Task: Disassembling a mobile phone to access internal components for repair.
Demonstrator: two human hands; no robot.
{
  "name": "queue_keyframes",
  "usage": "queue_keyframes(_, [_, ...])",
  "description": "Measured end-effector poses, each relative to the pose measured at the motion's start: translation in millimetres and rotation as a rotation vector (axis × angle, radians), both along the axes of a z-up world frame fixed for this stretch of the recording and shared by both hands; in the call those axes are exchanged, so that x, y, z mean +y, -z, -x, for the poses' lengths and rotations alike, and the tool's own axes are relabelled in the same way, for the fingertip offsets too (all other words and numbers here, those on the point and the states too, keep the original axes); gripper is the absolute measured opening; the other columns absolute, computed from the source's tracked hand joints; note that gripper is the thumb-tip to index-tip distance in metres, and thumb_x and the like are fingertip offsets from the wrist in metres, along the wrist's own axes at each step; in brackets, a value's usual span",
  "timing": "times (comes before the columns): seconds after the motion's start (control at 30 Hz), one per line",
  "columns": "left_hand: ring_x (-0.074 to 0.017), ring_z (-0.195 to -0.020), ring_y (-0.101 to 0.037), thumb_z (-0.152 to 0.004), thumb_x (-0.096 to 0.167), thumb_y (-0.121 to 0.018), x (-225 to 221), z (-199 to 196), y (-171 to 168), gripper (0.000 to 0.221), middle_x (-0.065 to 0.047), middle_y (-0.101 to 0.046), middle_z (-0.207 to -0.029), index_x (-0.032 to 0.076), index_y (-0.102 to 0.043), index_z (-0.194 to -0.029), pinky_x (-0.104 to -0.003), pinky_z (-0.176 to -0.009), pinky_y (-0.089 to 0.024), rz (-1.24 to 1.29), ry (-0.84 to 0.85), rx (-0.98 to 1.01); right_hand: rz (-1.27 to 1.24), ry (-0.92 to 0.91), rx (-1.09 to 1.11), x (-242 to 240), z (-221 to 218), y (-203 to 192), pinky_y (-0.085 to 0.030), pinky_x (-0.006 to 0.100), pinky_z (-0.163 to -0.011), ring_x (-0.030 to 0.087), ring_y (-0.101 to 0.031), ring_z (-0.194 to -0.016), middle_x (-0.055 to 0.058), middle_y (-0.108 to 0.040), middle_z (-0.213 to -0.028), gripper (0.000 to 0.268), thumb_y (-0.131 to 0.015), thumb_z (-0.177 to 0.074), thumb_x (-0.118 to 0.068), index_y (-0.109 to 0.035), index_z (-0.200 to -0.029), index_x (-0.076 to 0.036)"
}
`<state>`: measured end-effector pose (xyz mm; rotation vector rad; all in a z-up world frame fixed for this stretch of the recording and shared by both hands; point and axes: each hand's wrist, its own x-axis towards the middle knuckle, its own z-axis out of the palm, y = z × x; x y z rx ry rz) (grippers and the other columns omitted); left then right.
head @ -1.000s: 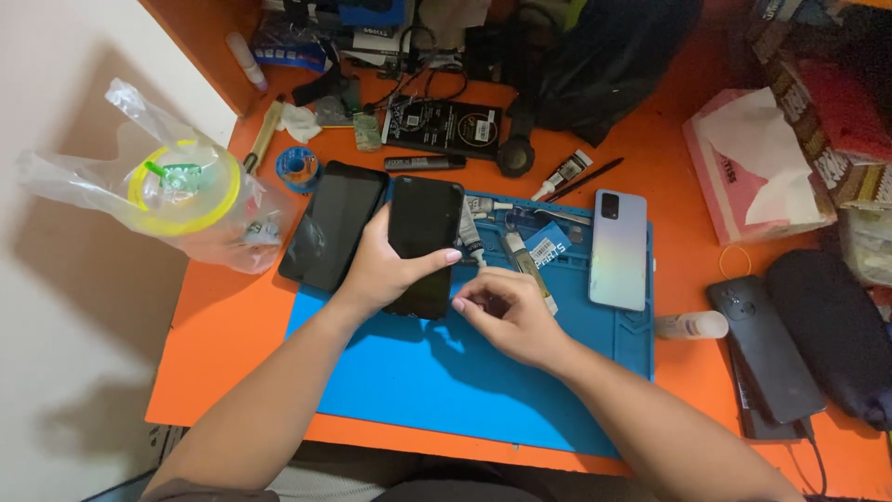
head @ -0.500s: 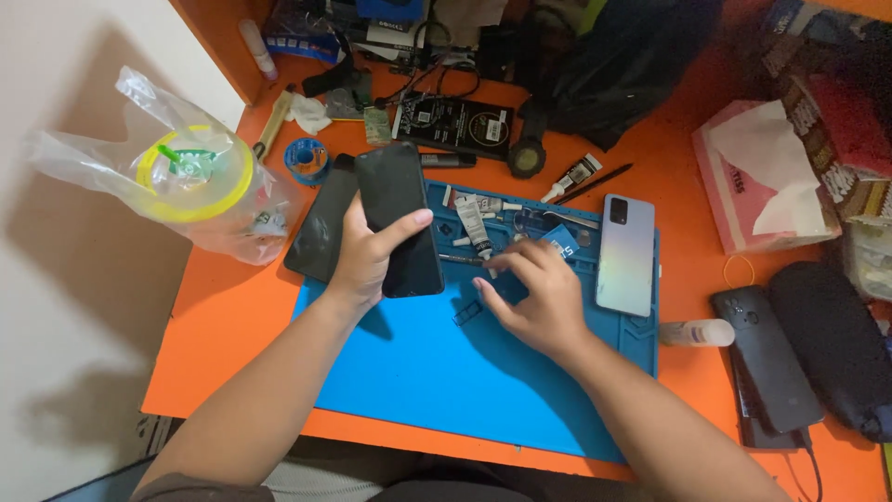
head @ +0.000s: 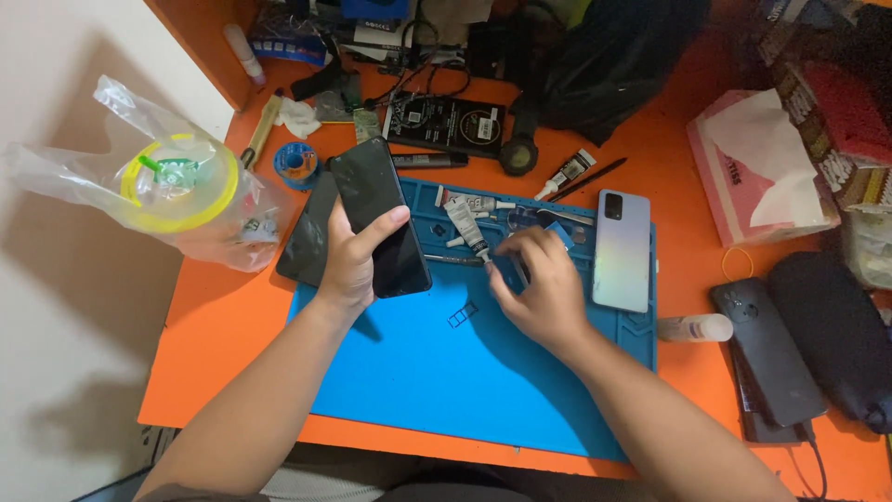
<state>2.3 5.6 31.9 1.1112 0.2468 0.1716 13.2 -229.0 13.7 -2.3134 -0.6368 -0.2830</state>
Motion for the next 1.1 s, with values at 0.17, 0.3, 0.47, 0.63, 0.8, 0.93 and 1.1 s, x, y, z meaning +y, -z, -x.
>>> queue_keyframes(0.17, [-0.012, -0.089, -0.062, -0.08, 0.012, -0.087, 2.8, -2.3, 10.4, 0.041, 0.002, -0.065, -0.091, 0.02, -0.062, -0.111, -0.033, -0.083, -0.055, 0.006, 0.005, -0.057, -0.219, 0.016, -0.07, -13.7, -8.2, 19.4, -0.055, 0.037, -0.063, 0.03, -0.067, -0.077, 0.012, -0.069, -0.089, 0.01, -0.076, -0.093, -0.012, -0.069, -0.098, -0.005])
queue_keyframes(0.3, [-0.0116, -0.097, -0.066, -0.077, 0.007, -0.087, -7.3, -0.8, 22.8, 0.048, 0.0, -0.069, -0.1, 0.015, -0.062, -0.117, -0.035, -0.086, -0.059, -0.003, 0.023, -0.119, -0.564, -0.182, 0.192, 1.0, 6.3, 24.7, -0.06, 0.035, -0.048, 0.028, -0.075, -0.068, 0.019, -0.075, -0.091, 0.021, -0.071, -0.091, 0.0, -0.066, -0.111, 0.001])
queue_keyframes(0.47, [-0.0137, -0.1, -0.068, -0.069, 0.0, -0.092, -12.6, -1.2, 27.9, 0.059, -0.008, -0.075, -0.108, 0.011, -0.065, -0.119, -0.036, -0.085, -0.06, -0.069, 0.11, -0.164, -0.763, -0.41, 0.562, 20.7, 26.9, 15.4, -0.063, 0.031, -0.046, 0.027, -0.077, -0.079, 0.023, -0.074, -0.103, 0.03, -0.059, -0.096, 0.005, -0.061, -0.125, 0.009])
queue_keyframes(0.63, [-0.0158, -0.104, -0.069, -0.07, 0.001, -0.093, -11.9, -3.1, 34.4, 0.062, -0.012, -0.075, -0.114, 0.009, -0.063, -0.123, -0.037, -0.091, -0.06, -0.148, 0.156, -0.241, -0.702, -0.402, 0.557, 16.2, 24.8, 17.7, -0.065, 0.034, -0.045, 0.028, -0.078, -0.078, 0.023, -0.077, -0.096, 0.026, -0.062, -0.095, 0.004, -0.068, -0.12, 0.009])
queue_keyframes(0.8, [-0.0194, -0.113, -0.069, -0.072, 0.003, -0.093, -11.2, -2.4, 35.0, 0.067, -0.011, -0.074, -0.12, 0.009, -0.059, -0.129, -0.039, -0.097, -0.058, -0.243, 0.152, -0.267, -0.681, -0.343, 0.565, 17.1, 23.5, 10.6, -0.066, 0.034, -0.045, 0.027, -0.078, -0.075, 0.023, -0.079, -0.088, 0.023, -0.066, -0.093, 0.005, -0.072, -0.114, 0.009])
queue_keyframes(0.93, [-0.0229, -0.116, -0.069, -0.073, 0.006, -0.093, -9.4, -3.2, 33.3, 0.068, -0.013, -0.073, -0.123, 0.01, -0.059, -0.132, -0.041, -0.1, -0.057, -0.262, 0.162, -0.257, -0.663, -0.312, 0.578, 14.7, 23.4, 10.9, -0.066, 0.035, -0.043, 0.028, -0.079, -0.075, 0.024, -0.079, -0.086, 0.022, -0.067, -0.092, 0.005, -0.074, -0.112, 0.009])
queue_keyframes(1.1, [-0.0209, -0.114, -0.069, -0.071, 0.005, -0.094, -10.4, -2.4, 33.0, 0.071, -0.012, -0.073, -0.121, 0.008, -0.058, -0.132, -0.04, -0.098, -0.057, -0.257, 0.149, -0.248, -0.678, -0.307, 0.635, 15.0, 24.4, 1.5, -0.064, 0.032, -0.04, 0.028, -0.079, -0.075, 0.023, -0.078, -0.082, 0.019, -0.068, -0.09, 0.006, -0.075, -0.108, 0.009])
